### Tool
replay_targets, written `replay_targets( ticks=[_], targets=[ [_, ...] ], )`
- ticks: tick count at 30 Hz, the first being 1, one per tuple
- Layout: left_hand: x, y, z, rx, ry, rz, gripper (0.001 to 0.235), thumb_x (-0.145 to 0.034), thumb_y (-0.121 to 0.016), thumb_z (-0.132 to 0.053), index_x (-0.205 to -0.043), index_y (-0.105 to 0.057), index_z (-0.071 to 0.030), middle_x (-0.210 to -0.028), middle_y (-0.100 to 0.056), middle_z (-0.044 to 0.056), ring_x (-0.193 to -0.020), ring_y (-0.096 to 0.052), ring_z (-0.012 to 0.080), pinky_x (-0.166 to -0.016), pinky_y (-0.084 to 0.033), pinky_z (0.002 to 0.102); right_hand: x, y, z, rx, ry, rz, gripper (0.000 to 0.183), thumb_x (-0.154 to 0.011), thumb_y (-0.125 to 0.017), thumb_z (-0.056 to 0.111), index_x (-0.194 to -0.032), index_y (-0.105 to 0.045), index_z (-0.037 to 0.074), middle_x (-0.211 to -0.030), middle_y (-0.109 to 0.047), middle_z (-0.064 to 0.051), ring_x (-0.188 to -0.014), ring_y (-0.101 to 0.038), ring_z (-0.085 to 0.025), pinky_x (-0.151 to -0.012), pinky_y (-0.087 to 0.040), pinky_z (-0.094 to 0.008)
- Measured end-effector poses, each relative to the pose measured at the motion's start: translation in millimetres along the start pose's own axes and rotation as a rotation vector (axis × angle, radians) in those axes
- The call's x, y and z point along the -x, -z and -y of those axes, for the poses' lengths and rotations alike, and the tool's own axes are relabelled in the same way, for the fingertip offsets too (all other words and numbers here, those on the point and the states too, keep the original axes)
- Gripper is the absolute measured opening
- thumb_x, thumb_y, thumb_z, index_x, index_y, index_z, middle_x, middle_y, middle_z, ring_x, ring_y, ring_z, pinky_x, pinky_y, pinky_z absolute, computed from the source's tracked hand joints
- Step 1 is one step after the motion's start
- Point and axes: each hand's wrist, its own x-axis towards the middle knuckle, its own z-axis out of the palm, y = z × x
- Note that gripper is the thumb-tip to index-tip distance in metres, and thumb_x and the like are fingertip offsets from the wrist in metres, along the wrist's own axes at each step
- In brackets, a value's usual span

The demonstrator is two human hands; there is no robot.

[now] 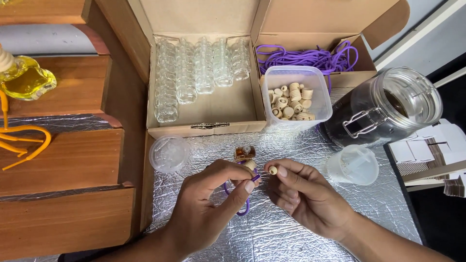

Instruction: Assembling a decorative perfume bottle by threading a purple cord through a wooden bead and securing it to the bottle neck.

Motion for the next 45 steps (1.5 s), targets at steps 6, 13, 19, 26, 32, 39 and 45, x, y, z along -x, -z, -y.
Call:
replay_targets(
  ticks=[6,13,19,26,32,39,45],
  targets=[
    [-3,-2,-3,0.123,0.117,0.013,0.022,-0.098,-0.06,-0.023,-0.099,-0.074,-0.006,-0.114,-0.079,0.012,-0.113,-0.075,0.0226,-0.103,-0.057,0.037,9,-17,-1,0.765,0.518,-0.171,0.024,-0.09,-0.073,0.002,-0.113,-0.078,0.0,-0.086,-0.077,-0.008,-0.078,-0.068,-0.014,-0.073,-0.055,-0.024],
    [1,-5,1,0.162,0.179,0.034,0.026,-0.098,-0.06,-0.026,-0.101,-0.072,-0.004,-0.124,-0.078,0.016,-0.116,-0.077,0.0232,-0.097,-0.062,0.033,12,-20,-4,1.069,0.748,-0.068,0.031,-0.088,-0.075,0.002,-0.119,-0.072,0.003,-0.076,-0.07,-0.002,-0.062,-0.058,-0.005,-0.055,-0.048,-0.015],
    [2,-4,4,0.32,0.386,0.042,0.029,-0.093,-0.066,-0.035,-0.099,-0.076,-0.008,-0.097,-0.08,0.005,-0.097,-0.076,0.0161,-0.096,-0.063,0.036,14,-18,-2,1.415,0.993,0.016,0.032,-0.086,-0.078,0.005,-0.117,-0.07,-0.001,-0.08,-0.069,-0.005,-0.063,-0.059,-0.008,-0.062,-0.051,-0.019],
    [1,-4,3,0.413,0.386,0.04,0.029,-0.094,-0.066,-0.031,-0.102,-0.075,-0.005,-0.098,-0.081,0.01,-0.102,-0.078,0.0194,-0.104,-0.063,0.041,14,-31,4,1.449,1.018,0.104,0.03,-0.086,-0.077,0.004,-0.113,-0.068,-0.004,-0.106,-0.075,-0.016,-0.094,-0.077,-0.022,-0.086,-0.066,-0.027],
    [1,-4,3,0.419,0.402,0.037,0.029,-0.092,-0.068,-0.031,-0.102,-0.076,-0.005,-0.101,-0.081,0.009,-0.105,-0.077,0.019,-0.105,-0.062,0.041,16,-29,3,1.4,1.008,0.113,0.034,-0.084,-0.078,0.003,-0.115,-0.066,-0.004,-0.109,-0.075,-0.017,-0.097,-0.079,-0.024,-0.088,-0.067,-0.028],
    [2,-4,6,0.407,0.388,0.014,0.03,-0.094,-0.066,-0.028,-0.107,-0.075,-0.002,-0.101,-0.081,0.012,-0.1,-0.078,0.019,-0.088,-0.064,0.03,17,-30,3,1.42,0.989,0.111,0.04,-0.083,-0.08,0.007,-0.119,-0.066,-0.004,-0.11,-0.075,-0.018,-0.095,-0.078,-0.023,-0.088,-0.067,-0.028],
    [0,-5,3,0.407,0.41,0.014,0.028,-0.092,-0.068,-0.027,-0.105,-0.076,-0.003,-0.105,-0.081,0.011,-0.101,-0.076,0.0171,-0.087,-0.065,0.029,15,-27,1,1.382,0.966,0.099,0.032,-0.084,-0.079,0.0,-0.114,-0.067,-0.002,-0.107,-0.074,-0.016,-0.097,-0.076,-0.023,-0.089,-0.066,-0.028]
  ],
)
